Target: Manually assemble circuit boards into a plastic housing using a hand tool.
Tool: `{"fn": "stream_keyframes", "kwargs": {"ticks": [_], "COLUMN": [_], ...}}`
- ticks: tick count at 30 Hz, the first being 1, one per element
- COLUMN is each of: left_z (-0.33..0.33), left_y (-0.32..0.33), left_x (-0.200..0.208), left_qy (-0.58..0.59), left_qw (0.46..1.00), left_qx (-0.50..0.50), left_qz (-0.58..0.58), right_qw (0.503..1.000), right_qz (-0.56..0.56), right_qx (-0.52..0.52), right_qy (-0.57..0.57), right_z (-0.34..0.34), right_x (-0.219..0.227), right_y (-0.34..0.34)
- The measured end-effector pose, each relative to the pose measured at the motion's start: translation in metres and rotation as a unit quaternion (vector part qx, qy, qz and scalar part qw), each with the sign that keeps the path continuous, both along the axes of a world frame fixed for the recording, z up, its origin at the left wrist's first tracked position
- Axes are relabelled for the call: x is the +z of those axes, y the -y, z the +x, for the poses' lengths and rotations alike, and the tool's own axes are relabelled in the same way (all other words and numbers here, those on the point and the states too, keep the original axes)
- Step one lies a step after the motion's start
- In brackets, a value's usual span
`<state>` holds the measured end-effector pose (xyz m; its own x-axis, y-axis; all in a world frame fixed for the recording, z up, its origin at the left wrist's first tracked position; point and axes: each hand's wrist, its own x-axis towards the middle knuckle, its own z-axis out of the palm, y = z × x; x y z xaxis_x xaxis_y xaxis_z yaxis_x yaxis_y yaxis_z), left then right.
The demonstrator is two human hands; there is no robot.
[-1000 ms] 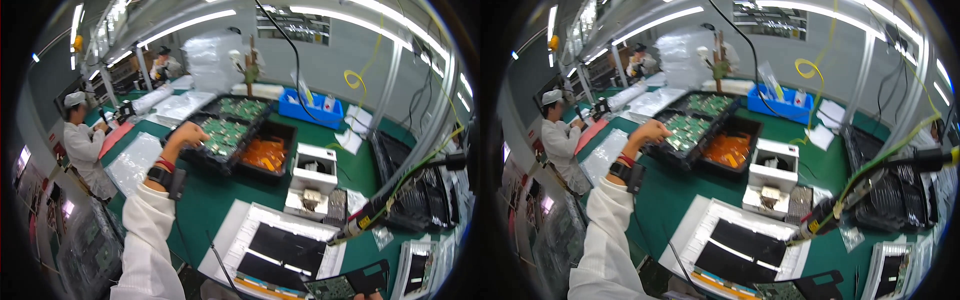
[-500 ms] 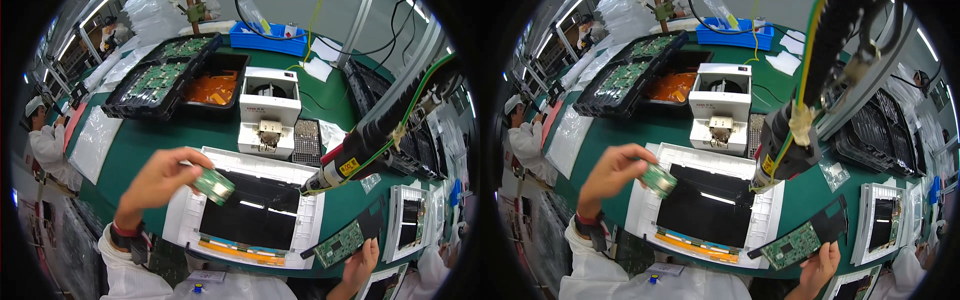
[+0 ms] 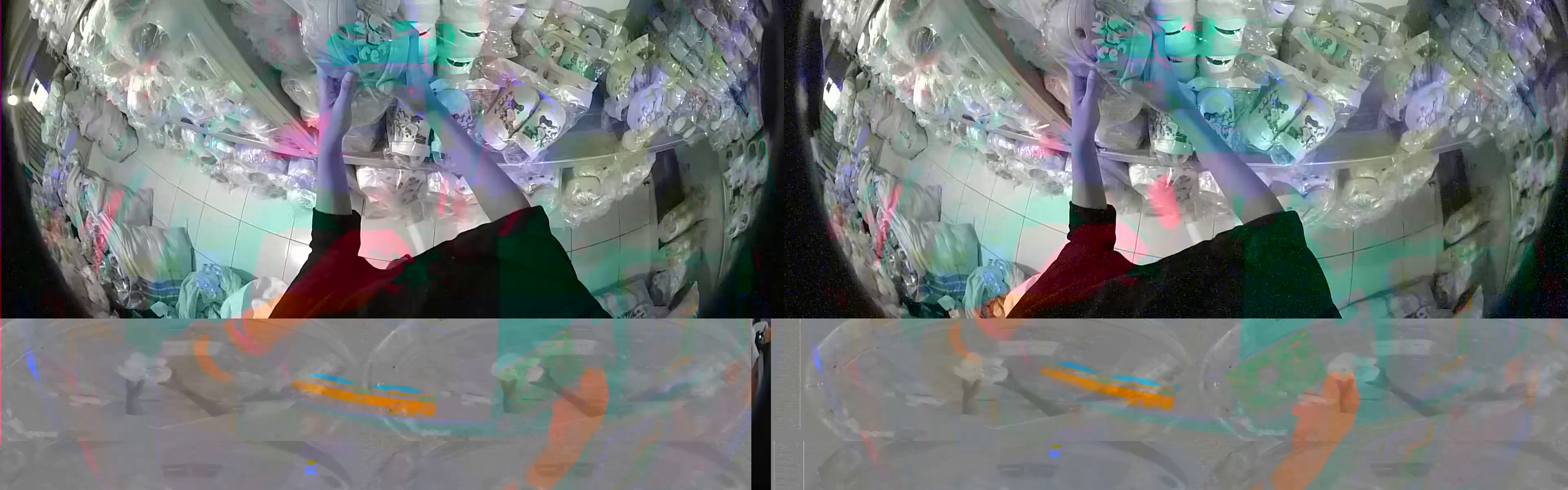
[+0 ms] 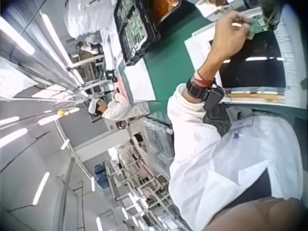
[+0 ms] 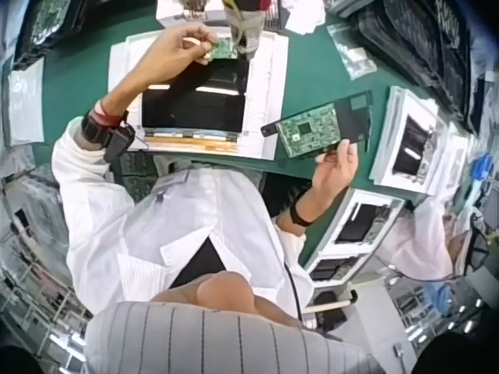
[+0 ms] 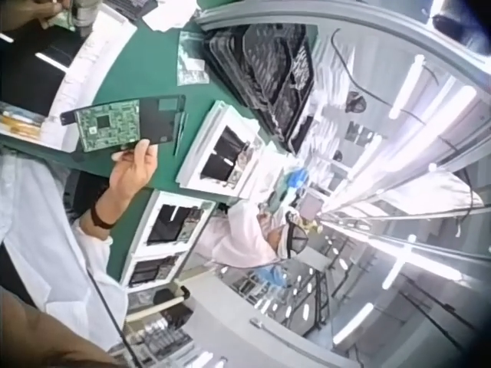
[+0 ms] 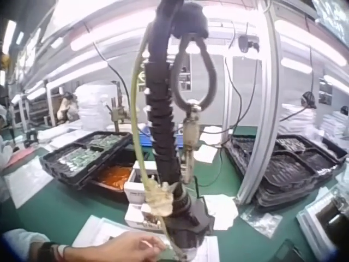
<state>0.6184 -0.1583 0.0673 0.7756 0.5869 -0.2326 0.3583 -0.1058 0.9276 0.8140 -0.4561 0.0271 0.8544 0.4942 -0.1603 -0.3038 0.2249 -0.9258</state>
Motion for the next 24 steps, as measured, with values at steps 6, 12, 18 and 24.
{"fn": "stream_keyframes", "kwargs": {"ticks": [6,12,18,24], "left_z": [0.037,0.056,0.070,0.082], "left_y": [-0.002,-0.018,-0.014,-0.015], "left_x": [-0.012,-0.048,-0.040,-0.019], "left_qy": [0.005,-0.005,0.037,-0.030], "left_qw": [0.998,0.962,0.994,0.959], "left_qx": [-0.005,-0.072,-0.033,-0.077], "left_qz": [0.070,0.262,0.096,0.269], "right_qw": [1.000,0.999,0.997,0.998], "right_qz": [0.013,0.006,-0.001,-0.009], "right_qx": [0.015,0.022,0.024,-0.002], "right_qy": [-0.019,-0.043,-0.067,-0.065], "right_z": [0.017,0.031,0.039,0.048], "right_x": [-0.011,-0.022,-0.030,-0.028], "right_y": [0.000,-0.005,-0.010,-0.023]}}
